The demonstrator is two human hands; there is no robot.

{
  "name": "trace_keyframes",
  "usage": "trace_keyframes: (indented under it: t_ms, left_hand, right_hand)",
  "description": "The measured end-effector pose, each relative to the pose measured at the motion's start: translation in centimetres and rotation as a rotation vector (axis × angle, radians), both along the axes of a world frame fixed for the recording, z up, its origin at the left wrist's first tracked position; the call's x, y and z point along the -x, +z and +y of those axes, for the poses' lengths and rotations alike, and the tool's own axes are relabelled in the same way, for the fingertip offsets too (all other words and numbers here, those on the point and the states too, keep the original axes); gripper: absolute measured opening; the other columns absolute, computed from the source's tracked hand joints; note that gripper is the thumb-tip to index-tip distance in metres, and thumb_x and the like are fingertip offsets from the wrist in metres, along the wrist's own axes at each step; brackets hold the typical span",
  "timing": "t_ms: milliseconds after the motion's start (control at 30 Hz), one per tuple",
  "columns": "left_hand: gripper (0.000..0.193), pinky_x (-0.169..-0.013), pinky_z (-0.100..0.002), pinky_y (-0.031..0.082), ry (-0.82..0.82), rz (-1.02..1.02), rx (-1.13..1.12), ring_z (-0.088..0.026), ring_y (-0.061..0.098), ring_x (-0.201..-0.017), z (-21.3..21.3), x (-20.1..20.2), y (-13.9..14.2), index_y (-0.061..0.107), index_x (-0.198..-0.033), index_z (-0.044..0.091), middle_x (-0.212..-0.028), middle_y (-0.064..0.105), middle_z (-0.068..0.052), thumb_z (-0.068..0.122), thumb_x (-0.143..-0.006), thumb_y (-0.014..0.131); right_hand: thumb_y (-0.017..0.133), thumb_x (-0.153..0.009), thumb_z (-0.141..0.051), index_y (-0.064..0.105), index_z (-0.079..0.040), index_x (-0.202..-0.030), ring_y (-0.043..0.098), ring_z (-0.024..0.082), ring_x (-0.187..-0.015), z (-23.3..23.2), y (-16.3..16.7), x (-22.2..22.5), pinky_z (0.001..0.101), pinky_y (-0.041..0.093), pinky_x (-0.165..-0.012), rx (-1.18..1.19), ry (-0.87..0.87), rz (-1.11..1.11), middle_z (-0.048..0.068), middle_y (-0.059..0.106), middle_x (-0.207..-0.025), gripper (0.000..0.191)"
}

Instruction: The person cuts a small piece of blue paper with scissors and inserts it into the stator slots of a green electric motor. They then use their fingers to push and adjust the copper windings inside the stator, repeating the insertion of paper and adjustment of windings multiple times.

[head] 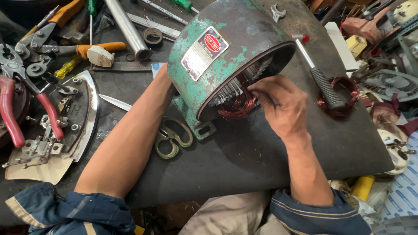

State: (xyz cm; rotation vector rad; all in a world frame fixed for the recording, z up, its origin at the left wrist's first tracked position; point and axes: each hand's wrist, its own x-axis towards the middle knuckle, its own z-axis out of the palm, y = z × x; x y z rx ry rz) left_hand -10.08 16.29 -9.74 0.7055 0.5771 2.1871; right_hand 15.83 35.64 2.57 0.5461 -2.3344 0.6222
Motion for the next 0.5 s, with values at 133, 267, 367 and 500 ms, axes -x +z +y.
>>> trace_keyframes:
  t_ms: [133, 267, 367, 500]
  left_hand:
    - [0.045, -0.104, -0.039, 0.060, -0.040, -0.008, -0.008, -0.027, 0.070, -0.120, 0.2, 0.2, -0.4, 0.056, -0.145, 0.000, -0.139, 0.065, -0.021, 0.028, -0.109, 0.054]
    - [0.045, -0.104, -0.038, 0.060, 0.001, 0.046, 0.011, -0.026, 0.070, -0.120, 0.2, 0.4, -0.3, 0.056, -0.146, 0.000, -0.139, 0.065, -0.020, 0.027, -0.110, 0.054]
    - [0.045, -0.102, -0.037, 0.061, -0.005, 0.067, 0.043, -0.026, 0.070, -0.120, 0.3, 0.4, -0.2, 0.055, -0.147, 0.000, -0.140, 0.065, -0.020, 0.026, -0.110, 0.053]
    - [0.045, -0.102, -0.038, 0.061, 0.047, 0.122, 0.049, -0.027, 0.070, -0.120, 0.3, 0.2, -0.2, 0.054, -0.147, -0.001, -0.140, 0.064, -0.022, 0.025, -0.111, 0.052]
  right_hand:
    - [0.070, -0.106, -0.009, 0.073, -0.001, -0.113, 0.076, 0.015, -0.089, 0.3, 0.0, 0.0, 0.0273, 0.057, -0.077, 0.280, -0.063, -0.110, 0.009, 0.077, -0.100, 0.011]
    - [0.070, -0.103, -0.013, 0.073, 0.001, -0.113, 0.071, 0.011, -0.078, -1.0, -0.6, 0.5, 0.0246, 0.051, -0.068, 0.369, -0.113, -0.213, 0.008, 0.076, -0.090, 0.017]
    - [0.069, -0.104, -0.013, 0.074, 0.000, -0.114, 0.067, 0.010, -0.075, -1.4, -0.6, 0.5, 0.0248, 0.049, -0.066, 0.370, -0.130, -0.229, 0.007, 0.074, -0.086, 0.017]
    - [0.068, -0.106, -0.011, 0.074, -0.002, -0.115, 0.068, 0.009, -0.082, -1.4, -0.5, 0.3, 0.0245, 0.051, -0.073, 0.309, -0.095, -0.181, 0.007, 0.075, -0.092, 0.014]
